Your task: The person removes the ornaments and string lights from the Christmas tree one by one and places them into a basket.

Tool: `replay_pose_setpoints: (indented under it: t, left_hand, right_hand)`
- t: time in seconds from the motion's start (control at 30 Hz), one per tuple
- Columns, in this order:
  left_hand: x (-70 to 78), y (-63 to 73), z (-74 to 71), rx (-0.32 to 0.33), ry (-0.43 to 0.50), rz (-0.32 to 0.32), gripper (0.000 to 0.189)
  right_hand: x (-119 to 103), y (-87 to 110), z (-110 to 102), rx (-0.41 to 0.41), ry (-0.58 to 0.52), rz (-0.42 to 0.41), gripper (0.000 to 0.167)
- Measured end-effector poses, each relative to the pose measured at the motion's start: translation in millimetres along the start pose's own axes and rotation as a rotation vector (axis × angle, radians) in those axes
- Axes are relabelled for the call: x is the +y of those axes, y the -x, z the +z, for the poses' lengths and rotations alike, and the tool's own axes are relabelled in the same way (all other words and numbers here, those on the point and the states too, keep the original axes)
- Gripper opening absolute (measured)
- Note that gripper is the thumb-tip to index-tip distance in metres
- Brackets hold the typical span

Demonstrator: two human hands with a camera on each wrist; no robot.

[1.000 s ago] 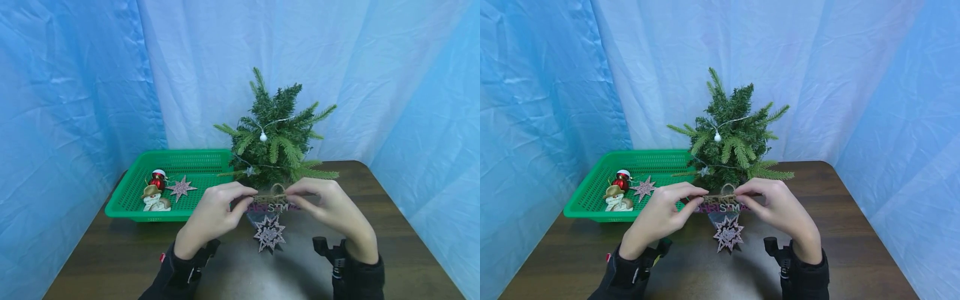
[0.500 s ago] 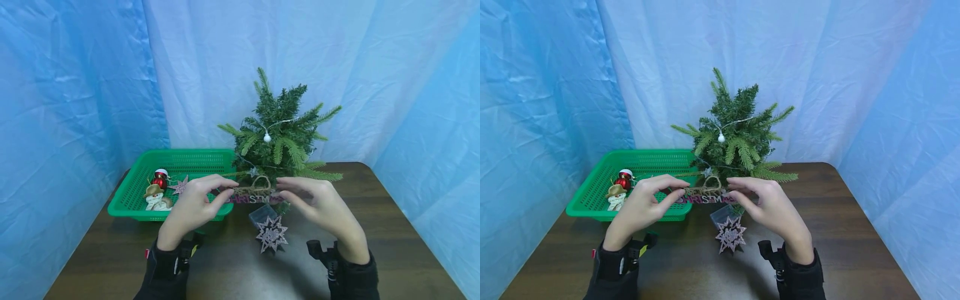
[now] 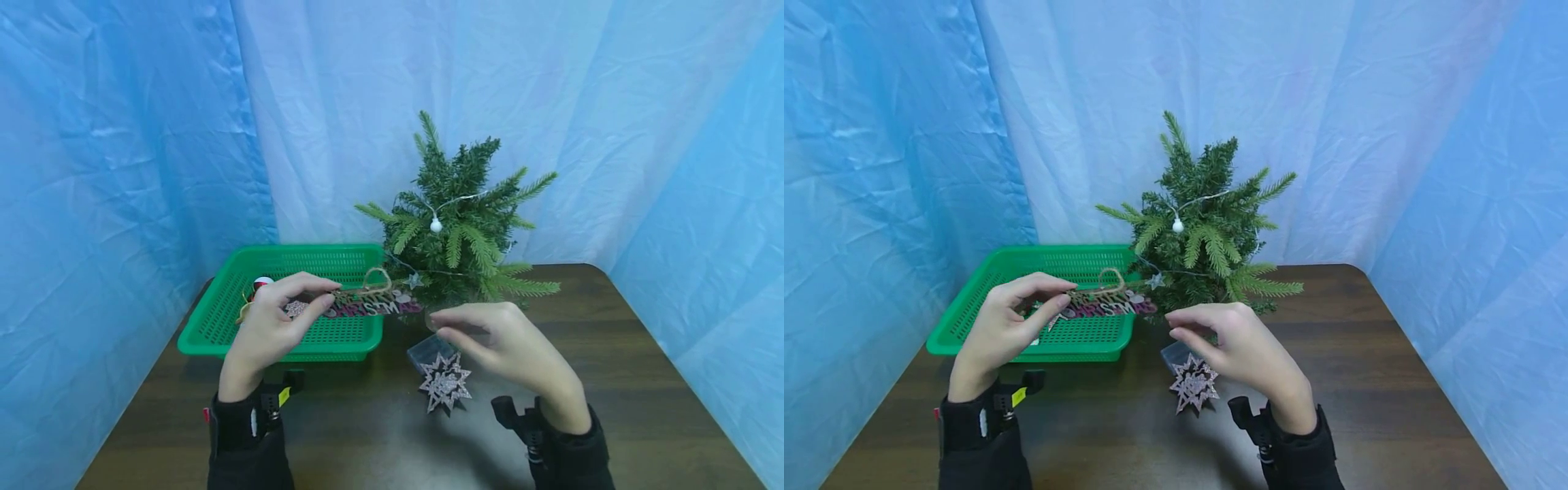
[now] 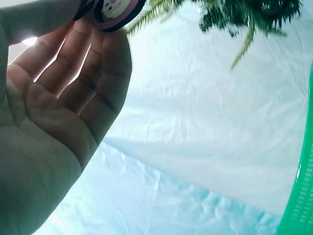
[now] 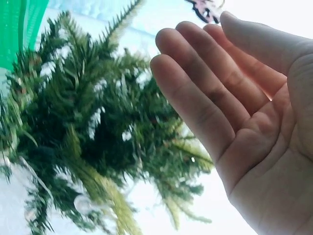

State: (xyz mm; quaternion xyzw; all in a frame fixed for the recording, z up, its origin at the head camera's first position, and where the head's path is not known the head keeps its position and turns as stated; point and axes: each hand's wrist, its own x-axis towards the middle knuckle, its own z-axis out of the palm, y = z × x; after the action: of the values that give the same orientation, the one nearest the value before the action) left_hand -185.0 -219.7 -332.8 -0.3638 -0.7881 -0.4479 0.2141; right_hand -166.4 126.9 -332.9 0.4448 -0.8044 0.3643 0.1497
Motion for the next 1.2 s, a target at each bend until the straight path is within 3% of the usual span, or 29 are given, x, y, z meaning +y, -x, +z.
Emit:
replay_pose_setpoints:
  t: [0.2,0.37,0.67,0.83,0.97,1.2]
  left_hand:
    - [-11.0,5.7,-11.7,0.133,-0.1,-0.023,0.033]
    - [-15.8,8.9,-14.3,0.2,-0.139,-0.152,0.026]
    - [-23.6,4.3,-14.4,0.23,-0.244,-0.351,0.025]
    - [-32.6,-2.5,-16.1,0.15,-0.287,-0.484,0.029]
    - [-41.8,-15.0,-17.8,0.012,-0.272,-0.594,0.031]
    - [-64.6,-44.2,-24.7,-0.22,-0.262,-0.73,0.033]
  right_hand:
    - [-4.5,-9.7,19.8,-0.067,-0.007,-0.053,0.027]
    - [-8.1,-18.4,41.5,-0.148,-0.028,-0.052,0.027]
    - [-4.5,-32.7,77.1,-0.252,-0.021,-0.04,0.023]
    - [-0.9,-36.4,91.6,-0.295,0.001,-0.032,0.023]
    - [0.7,-38.5,101.1,-0.31,0.041,-0.03,0.024]
    - [1.6,-46.5,117.4,-0.34,0.106,-0.012,0.025]
